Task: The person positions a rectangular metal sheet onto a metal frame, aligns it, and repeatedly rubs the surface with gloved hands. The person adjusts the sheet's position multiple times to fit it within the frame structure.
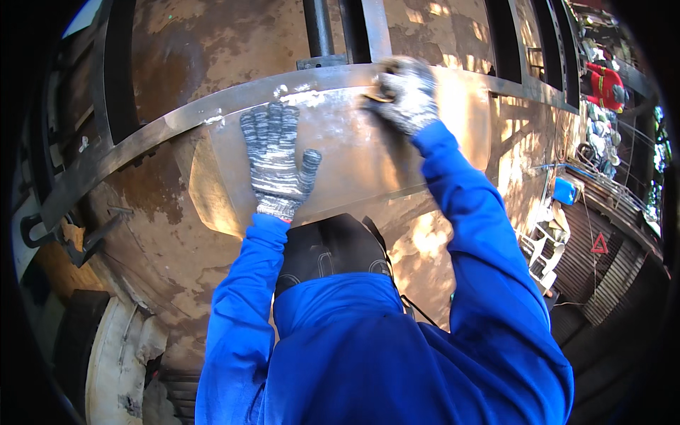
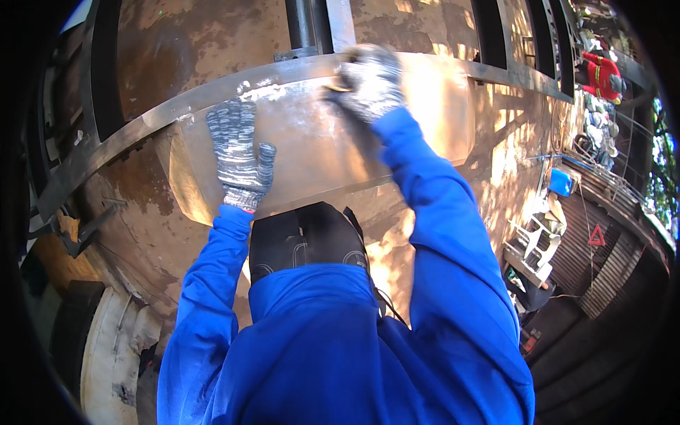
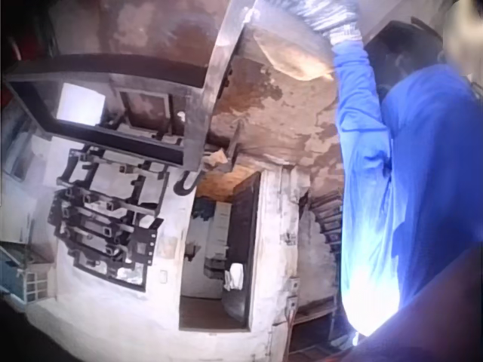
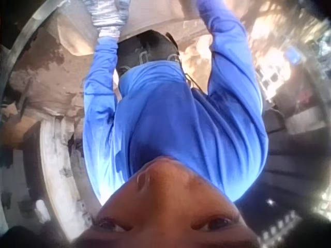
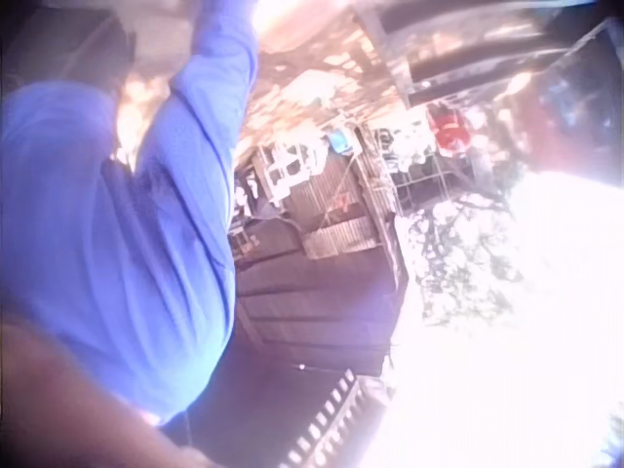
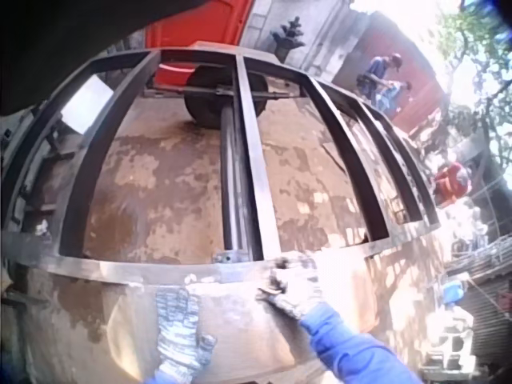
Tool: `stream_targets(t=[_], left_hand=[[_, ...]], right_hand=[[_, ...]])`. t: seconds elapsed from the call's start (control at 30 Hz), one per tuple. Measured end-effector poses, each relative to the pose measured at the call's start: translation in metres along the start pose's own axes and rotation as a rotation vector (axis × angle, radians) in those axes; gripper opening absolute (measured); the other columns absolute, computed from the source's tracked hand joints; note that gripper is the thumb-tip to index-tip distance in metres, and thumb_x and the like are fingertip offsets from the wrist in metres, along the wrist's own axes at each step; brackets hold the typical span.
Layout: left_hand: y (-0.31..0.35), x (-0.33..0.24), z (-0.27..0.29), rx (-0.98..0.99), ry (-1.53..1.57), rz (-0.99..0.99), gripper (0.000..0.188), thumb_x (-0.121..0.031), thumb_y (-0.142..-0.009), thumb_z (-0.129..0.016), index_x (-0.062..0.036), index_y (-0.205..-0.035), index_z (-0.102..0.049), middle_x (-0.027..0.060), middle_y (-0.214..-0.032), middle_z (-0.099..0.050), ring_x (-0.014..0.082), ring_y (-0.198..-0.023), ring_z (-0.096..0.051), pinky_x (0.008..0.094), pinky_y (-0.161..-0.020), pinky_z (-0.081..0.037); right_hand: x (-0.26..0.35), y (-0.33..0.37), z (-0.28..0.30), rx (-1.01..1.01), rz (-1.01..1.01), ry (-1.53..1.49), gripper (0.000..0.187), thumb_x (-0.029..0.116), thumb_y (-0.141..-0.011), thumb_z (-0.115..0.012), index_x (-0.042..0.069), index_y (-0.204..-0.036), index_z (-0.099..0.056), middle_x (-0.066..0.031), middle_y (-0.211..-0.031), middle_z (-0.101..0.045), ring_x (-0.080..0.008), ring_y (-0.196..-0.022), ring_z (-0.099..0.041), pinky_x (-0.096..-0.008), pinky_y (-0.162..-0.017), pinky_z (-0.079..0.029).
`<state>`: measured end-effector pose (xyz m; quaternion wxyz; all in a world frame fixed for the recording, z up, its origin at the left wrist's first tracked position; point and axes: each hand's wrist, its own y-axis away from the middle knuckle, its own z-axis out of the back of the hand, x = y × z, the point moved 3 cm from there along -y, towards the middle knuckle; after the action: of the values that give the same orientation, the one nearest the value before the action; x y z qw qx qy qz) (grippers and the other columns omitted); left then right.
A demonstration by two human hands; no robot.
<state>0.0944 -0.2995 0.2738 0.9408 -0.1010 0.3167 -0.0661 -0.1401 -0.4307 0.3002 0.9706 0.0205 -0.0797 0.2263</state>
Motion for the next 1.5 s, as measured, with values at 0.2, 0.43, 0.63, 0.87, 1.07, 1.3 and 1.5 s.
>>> stream_targets(t=[0.2,0.43,0.63,0.87,1.07,1.3,1.5], left_hand=[[0.025,0.020,-0.019,-0.008,0.030,0.043,0.063,-0.038,-0.101,-0.045,-0.0006,-0.151,-0.042,0.0245,-0.156,-0.039,0.0452,-0.148,-0.027,0.0556,-0.124,-0.013],[0.022,0.007,-0.004,0.023,-0.003,0.044,0.066,-0.042,-0.100,-0.042,-0.0013,-0.152,-0.041,0.0233,-0.157,-0.037,0.0447,-0.149,-0.024,0.0569,-0.124,-0.010],[0.017,0.005,-0.016,0.027,0.023,0.048,0.069,-0.046,-0.100,-0.040,-0.0019,-0.153,-0.040,0.0223,-0.159,-0.036,0.0443,-0.150,-0.022,0.0580,-0.125,-0.006],[-0.001,-0.005,-0.005,0.059,-0.029,0.045,0.072,-0.050,-0.100,-0.037,-0.0025,-0.154,-0.038,0.0211,-0.160,-0.034,0.0438,-0.151,-0.018,0.0593,-0.125,-0.003],[0.023,0.019,-0.023,0.067,0.017,0.092,0.071,-0.048,-0.100,-0.036,-0.0015,-0.154,-0.037,0.0220,-0.161,-0.032,0.0442,-0.152,-0.017,0.0576,-0.125,-0.003],[0.025,0.034,-0.052,0.243,-0.008,0.092,0.068,-0.041,-0.100,-0.038,0.0004,-0.154,-0.035,0.0237,-0.161,-0.031,0.0453,-0.151,-0.018,0.0537,-0.126,-0.005],[0.004,0.009,0.000,0.066,-0.110,0.073,0.067,-0.027,-0.095,-0.043,0.0010,-0.155,-0.033,0.0264,-0.160,-0.029,0.0458,-0.151,-0.018,0.0546,-0.126,-0.005]], right_hand=[[0.099,-0.027,-0.016,-0.114,0.144,-0.079,0.047,0.050,-0.064,-0.085,0.014,-0.093,-0.078,-0.0128,-0.118,-0.065,-0.0357,-0.115,-0.057,-0.0462,-0.102,-0.045],[0.029,0.005,-0.022,-0.132,-0.046,-0.217,0.036,0.033,-0.066,-0.089,0.010,-0.091,-0.076,-0.0156,-0.114,-0.064,-0.0352,-0.110,-0.059,-0.0492,-0.097,-0.049],[0.067,-0.014,-0.009,-0.131,0.064,-0.120,0.055,0.053,-0.064,-0.085,0.011,-0.099,-0.077,-0.0131,-0.123,-0.063,-0.0352,-0.119,-0.056,-0.0449,-0.104,-0.045],[0.081,-0.021,-0.010,-0.049,-0.015,-0.182,0.052,0.042,-0.066,-0.084,0.013,-0.108,-0.075,-0.0133,-0.130,-0.061,-0.0349,-0.127,-0.052,-0.0460,-0.109,-0.041],[0.057,-0.008,0.004,0.049,-0.105,0.022,0.045,0.045,-0.065,-0.084,0.013,-0.095,-0.078,-0.0178,-0.133,-0.060,-0.0341,-0.127,-0.052,-0.0479,-0.109,-0.038],[0.102,-0.040,-0.042,-0.035,-0.145,0.089,0.052,0.038,-0.063,-0.083,0.005,-0.103,-0.074,-0.0199,-0.114,-0.069,-0.0351,-0.108,-0.065,-0.0421,-0.096,-0.051],[-0.038,0.047,0.008,0.178,-0.855,-0.109,0.037,0.043,-0.075,-0.076,0.010,-0.092,-0.075,-0.0169,-0.094,-0.072,-0.0336,-0.083,-0.070,-0.0412,-0.080,-0.056]])
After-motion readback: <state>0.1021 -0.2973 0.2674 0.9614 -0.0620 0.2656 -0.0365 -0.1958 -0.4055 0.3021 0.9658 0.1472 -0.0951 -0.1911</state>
